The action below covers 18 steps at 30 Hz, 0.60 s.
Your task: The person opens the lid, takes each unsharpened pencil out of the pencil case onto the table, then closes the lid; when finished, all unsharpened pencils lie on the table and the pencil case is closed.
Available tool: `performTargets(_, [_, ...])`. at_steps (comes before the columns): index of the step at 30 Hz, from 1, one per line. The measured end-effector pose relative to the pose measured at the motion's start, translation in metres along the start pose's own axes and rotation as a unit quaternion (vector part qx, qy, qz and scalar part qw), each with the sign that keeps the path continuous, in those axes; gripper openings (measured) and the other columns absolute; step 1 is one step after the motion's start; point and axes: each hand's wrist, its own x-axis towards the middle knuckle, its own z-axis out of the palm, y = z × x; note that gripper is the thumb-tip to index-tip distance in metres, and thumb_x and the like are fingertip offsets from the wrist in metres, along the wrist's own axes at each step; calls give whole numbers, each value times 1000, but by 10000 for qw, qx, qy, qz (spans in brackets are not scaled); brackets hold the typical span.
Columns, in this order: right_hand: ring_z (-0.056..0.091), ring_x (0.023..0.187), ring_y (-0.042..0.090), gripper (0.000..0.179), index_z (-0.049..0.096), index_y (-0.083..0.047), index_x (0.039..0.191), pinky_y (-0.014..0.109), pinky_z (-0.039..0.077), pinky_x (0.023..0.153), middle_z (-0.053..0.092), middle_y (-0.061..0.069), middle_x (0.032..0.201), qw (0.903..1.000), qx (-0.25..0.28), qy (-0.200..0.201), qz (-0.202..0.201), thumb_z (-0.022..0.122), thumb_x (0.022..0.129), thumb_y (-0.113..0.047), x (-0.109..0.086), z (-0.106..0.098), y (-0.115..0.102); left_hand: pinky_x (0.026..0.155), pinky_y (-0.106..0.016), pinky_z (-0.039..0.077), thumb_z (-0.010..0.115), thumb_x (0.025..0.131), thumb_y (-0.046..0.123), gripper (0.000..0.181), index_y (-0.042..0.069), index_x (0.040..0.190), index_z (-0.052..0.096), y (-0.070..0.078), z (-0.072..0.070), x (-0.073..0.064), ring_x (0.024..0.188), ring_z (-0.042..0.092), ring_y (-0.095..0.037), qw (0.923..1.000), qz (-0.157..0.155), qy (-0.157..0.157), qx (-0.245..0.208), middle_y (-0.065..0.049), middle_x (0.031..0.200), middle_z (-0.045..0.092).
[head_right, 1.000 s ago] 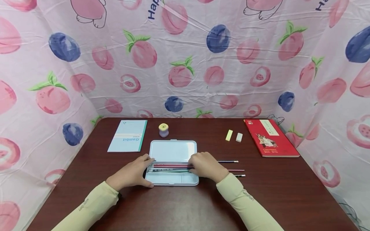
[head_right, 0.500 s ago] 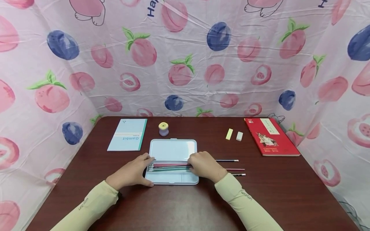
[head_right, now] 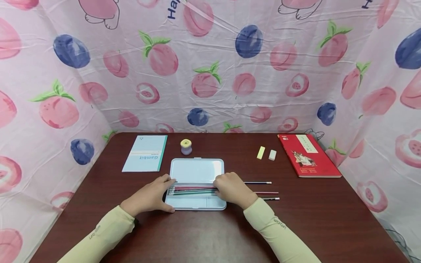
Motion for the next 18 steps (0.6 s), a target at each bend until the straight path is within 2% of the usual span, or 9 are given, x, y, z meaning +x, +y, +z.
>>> performTargets(18, [57,55,7,8,83,-13,85,24,49,56,71,-2,69,9996,-250,161,-20,91,82,-16,-2,1,-1,104,-44,56,101,71,39,98,2,151,57,1,0,-1,111,57,-21,10000,-44,-16,-38,-12,135,60])
